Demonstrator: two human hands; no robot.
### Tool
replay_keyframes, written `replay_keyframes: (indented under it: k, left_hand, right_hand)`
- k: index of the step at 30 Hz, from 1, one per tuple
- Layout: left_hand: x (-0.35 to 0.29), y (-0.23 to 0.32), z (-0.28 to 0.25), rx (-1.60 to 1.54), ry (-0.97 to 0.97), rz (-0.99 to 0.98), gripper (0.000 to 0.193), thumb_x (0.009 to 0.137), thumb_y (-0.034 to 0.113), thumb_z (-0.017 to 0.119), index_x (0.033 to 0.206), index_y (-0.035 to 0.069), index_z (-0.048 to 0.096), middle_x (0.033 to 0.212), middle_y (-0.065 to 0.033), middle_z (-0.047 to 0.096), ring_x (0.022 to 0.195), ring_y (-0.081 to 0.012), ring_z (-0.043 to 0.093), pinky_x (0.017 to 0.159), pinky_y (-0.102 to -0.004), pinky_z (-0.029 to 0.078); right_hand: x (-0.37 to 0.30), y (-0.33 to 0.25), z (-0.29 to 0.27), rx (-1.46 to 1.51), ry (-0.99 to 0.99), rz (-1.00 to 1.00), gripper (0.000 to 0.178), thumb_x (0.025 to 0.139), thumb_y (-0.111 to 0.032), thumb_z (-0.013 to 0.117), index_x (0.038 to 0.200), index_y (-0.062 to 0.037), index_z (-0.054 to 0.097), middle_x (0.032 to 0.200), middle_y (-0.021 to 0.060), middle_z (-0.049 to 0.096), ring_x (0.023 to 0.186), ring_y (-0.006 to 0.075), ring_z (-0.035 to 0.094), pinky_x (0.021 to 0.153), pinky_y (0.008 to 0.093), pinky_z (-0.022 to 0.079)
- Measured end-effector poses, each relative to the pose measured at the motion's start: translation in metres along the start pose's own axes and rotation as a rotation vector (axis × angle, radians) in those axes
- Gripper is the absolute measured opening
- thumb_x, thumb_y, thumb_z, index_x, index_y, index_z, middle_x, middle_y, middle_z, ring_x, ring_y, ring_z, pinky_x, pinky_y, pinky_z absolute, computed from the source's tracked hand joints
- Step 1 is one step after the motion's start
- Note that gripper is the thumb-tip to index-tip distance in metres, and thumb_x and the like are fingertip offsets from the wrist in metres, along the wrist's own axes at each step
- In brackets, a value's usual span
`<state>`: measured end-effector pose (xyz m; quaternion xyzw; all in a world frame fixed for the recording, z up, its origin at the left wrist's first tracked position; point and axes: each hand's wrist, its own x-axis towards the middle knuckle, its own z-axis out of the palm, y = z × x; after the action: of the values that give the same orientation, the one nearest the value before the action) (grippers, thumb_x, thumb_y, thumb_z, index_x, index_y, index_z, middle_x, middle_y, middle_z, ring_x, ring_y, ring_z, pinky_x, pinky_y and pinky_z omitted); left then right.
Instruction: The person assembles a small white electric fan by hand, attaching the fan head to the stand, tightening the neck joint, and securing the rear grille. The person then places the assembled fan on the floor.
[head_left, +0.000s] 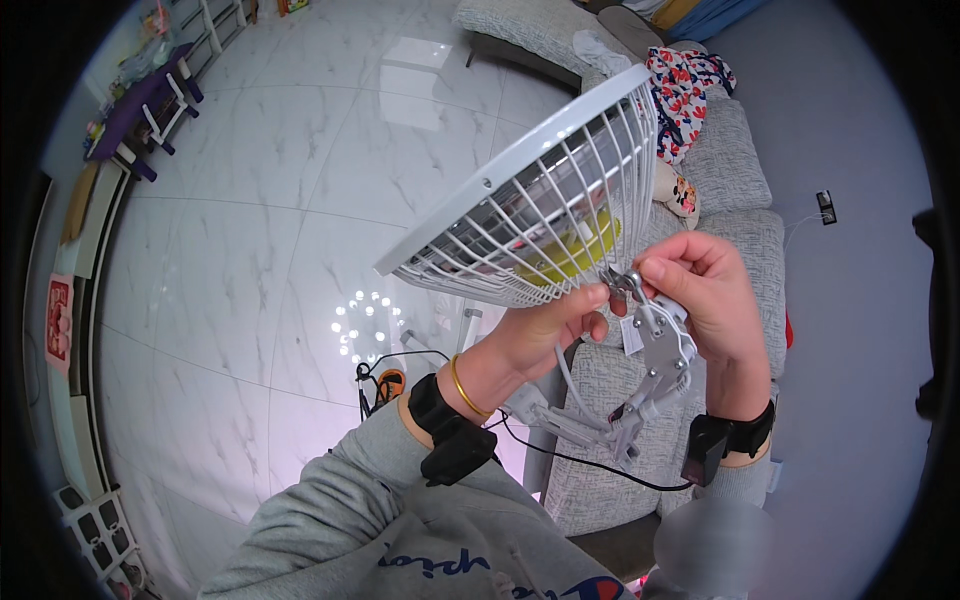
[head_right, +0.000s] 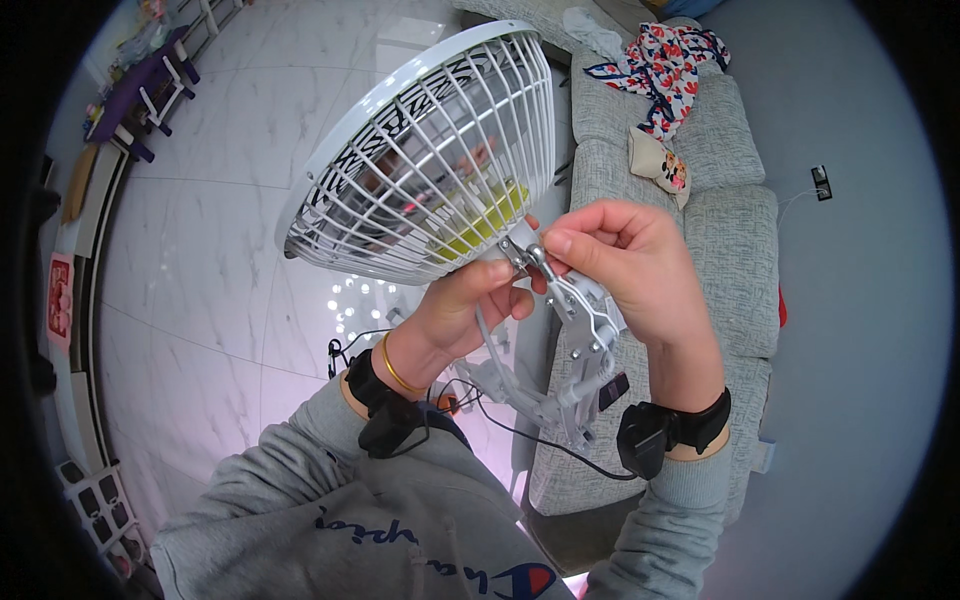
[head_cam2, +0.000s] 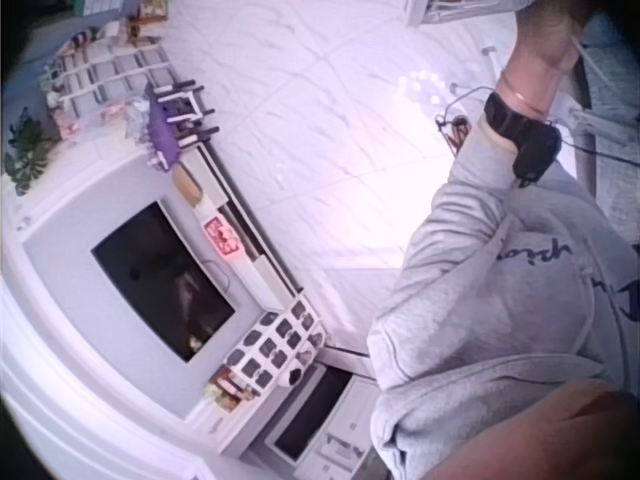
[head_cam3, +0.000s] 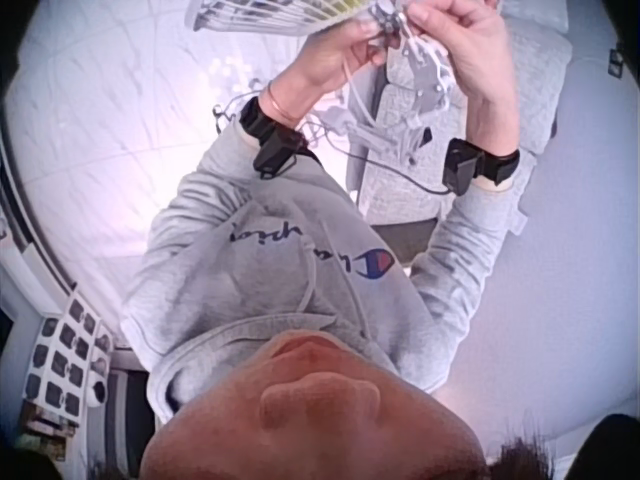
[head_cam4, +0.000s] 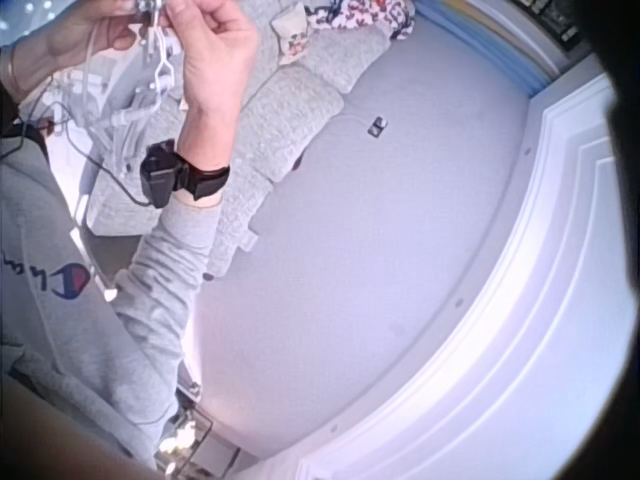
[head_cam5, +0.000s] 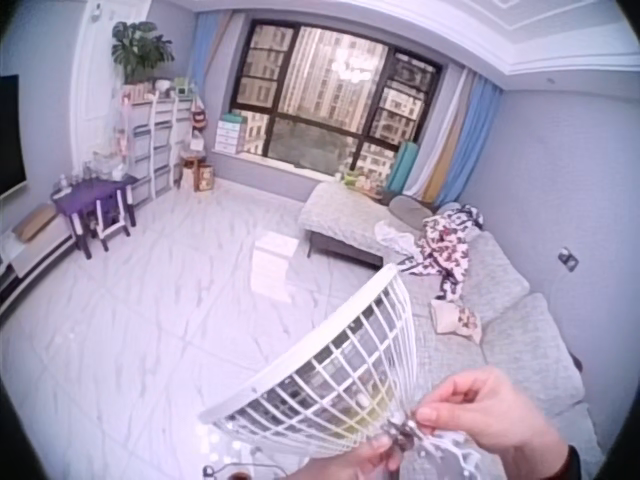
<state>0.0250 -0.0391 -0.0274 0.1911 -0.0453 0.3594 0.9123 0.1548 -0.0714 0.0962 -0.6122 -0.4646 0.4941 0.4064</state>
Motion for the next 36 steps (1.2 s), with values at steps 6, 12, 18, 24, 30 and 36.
replay_keyframes:
  k: [6,12,18,24,30,36]
  left_hand:
    - [0.001,0.002,0.001,0.112,0.015,0.001,0.04,0.081,0.018,0.052,0.117,0.005,0.041,0.097,-0.0082,0.055,0.082,-0.014,0.053,0.06,-0.0223,0.043]
    - [0.001,0.0,0.002,0.034,0.04,0.009,0.025,0.082,0.014,0.056,0.105,0.006,0.052,0.091,-0.0041,0.057,0.081,-0.0124,0.054,0.056,-0.0214,0.042]
    - [0.001,-0.002,0.004,0.035,0.039,0.026,0.023,0.081,0.014,0.056,0.102,0.005,0.053,0.09,-0.0045,0.058,0.079,-0.0125,0.055,0.056,-0.0214,0.042]
    - [0.002,0.0,0.004,0.091,0.047,0.001,0.04,0.081,0.015,0.051,0.118,0.002,0.041,0.094,-0.0069,0.055,0.083,-0.0135,0.053,0.06,-0.0231,0.042]
    - [0.004,0.0,0.005,0.104,0.045,0.008,0.037,0.081,0.014,0.051,0.114,0.002,0.044,0.093,-0.007,0.055,0.081,-0.0138,0.054,0.059,-0.0232,0.042]
    - [0.004,0.002,0.001,0.067,-0.002,0.004,0.022,0.083,0.014,0.051,0.102,0.003,0.054,0.089,-0.0055,0.059,0.08,-0.0121,0.055,0.06,-0.0224,0.042]
  right_hand:
    - [-0.001,-0.002,0.004,-0.084,0.039,-0.051,0.011,0.078,-0.005,0.06,0.085,0.004,0.059,0.073,0.0094,0.062,0.062,0.012,0.058,0.058,0.0212,0.047]
    - [-0.004,-0.005,0.003,-0.041,0.017,0.002,0.013,0.078,-0.004,0.06,0.087,0.0057,0.06,0.078,0.0101,0.062,0.069,0.0123,0.059,0.063,0.022,0.048]
    - [-0.008,-0.011,0.005,-0.072,0.0,-0.012,0.014,0.079,-0.004,0.059,0.088,0.0071,0.06,0.078,0.0111,0.062,0.069,0.0134,0.06,0.063,0.0228,0.048]
    - [-0.011,-0.009,0.008,-0.092,0.017,-0.046,0.015,0.08,-0.004,0.058,0.089,0.0076,0.06,0.078,0.0111,0.062,0.07,0.0132,0.059,0.064,0.0226,0.047]
    - [-0.012,-0.004,0.008,-0.034,0.03,-0.063,0.015,0.08,-0.004,0.057,0.09,0.0072,0.06,0.078,0.0106,0.062,0.07,0.0128,0.059,0.065,0.0224,0.047]
    - [-0.011,-0.002,0.005,-0.009,-0.009,-0.016,0.017,0.08,-0.004,0.057,0.092,0.007,0.06,0.08,0.0099,0.062,0.071,0.012,0.059,0.065,0.0213,0.047]
